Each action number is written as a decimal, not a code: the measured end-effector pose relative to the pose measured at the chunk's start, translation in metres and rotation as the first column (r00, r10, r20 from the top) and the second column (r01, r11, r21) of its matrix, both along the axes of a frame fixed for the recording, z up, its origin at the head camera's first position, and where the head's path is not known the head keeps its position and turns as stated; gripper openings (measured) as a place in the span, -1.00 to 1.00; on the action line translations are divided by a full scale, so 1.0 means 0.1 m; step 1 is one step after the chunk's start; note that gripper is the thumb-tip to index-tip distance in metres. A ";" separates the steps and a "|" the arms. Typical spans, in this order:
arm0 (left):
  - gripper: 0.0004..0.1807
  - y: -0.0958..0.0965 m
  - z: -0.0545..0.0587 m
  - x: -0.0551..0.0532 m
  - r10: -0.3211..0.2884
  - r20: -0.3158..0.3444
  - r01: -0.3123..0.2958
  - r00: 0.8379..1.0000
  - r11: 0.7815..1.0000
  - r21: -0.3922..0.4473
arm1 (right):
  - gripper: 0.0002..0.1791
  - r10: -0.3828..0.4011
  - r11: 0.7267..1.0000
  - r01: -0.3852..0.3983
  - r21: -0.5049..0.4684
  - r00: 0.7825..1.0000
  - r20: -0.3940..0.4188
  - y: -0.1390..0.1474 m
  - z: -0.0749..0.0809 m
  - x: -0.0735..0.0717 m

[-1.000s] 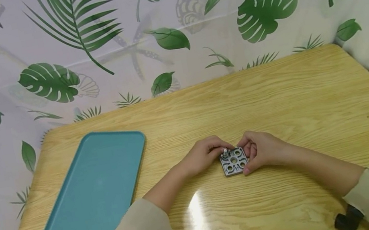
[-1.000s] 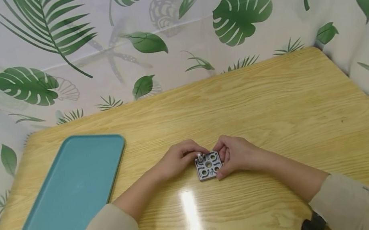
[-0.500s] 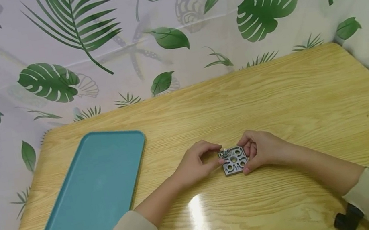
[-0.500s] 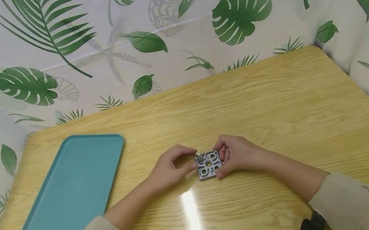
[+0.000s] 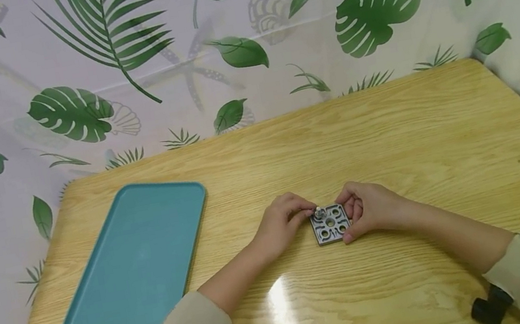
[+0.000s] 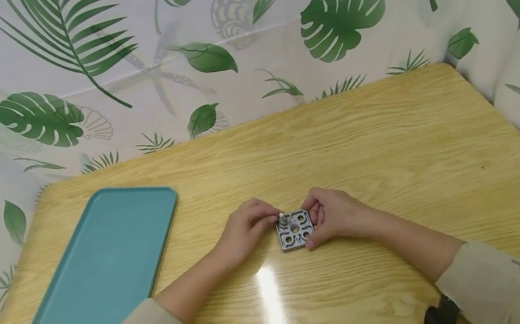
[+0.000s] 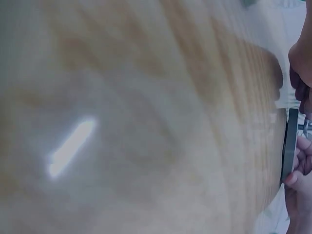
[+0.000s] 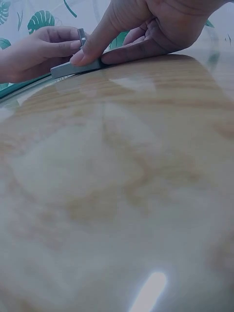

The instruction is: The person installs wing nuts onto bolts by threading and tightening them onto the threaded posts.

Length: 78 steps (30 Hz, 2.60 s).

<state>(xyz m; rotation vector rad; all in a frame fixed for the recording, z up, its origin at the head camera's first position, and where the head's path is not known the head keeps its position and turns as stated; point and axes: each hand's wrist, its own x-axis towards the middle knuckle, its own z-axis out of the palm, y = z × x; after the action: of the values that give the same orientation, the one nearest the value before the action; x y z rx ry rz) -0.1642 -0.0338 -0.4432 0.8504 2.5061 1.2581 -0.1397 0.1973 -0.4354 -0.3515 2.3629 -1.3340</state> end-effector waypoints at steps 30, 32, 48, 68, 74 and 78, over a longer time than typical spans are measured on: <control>-0.74 -0.09 0.00 0.02 0.043 0.131 -0.046 0.990 0.999 0.016 | -0.22 -0.006 0.999 0.006 -0.036 1.000 0.004 -0.02 -0.04 0.02; -0.73 -0.10 0.00 0.09 0.081 0.127 -0.084 0.989 0.996 0.021 | -0.23 -0.006 0.999 0.006 -0.034 1.000 0.000 -0.02 -0.03 0.02; -0.81 -0.01 -0.05 0.09 0.059 -0.015 -0.059 0.998 0.998 0.022 | -0.22 -0.006 1.000 0.006 -0.021 1.000 0.011 0.00 -0.06 -0.01; -0.79 0.08 -0.06 -0.19 -0.169 0.025 0.168 0.985 0.986 0.024 | -0.24 0.004 1.000 -0.004 -0.014 1.000 0.004 -0.01 -0.02 -0.02; -0.76 0.02 -0.06 -0.17 -0.064 0.066 0.060 0.996 0.996 0.066 | -0.22 -0.001 1.000 0.001 -0.019 1.000 0.012 -0.02 0.00 -0.01; -0.78 -0.05 -0.02 -0.05 0.079 0.080 -0.085 0.994 0.994 0.064 | -0.22 -0.008 1.000 0.008 -0.027 1.000 0.027 -0.02 -0.02 -0.01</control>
<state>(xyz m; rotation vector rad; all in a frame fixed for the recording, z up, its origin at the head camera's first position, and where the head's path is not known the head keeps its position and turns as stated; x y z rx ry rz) -0.1690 -0.0390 -0.4451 0.7052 2.4734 1.3816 -0.1406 0.1951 -0.4372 -0.3301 2.3282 -1.3672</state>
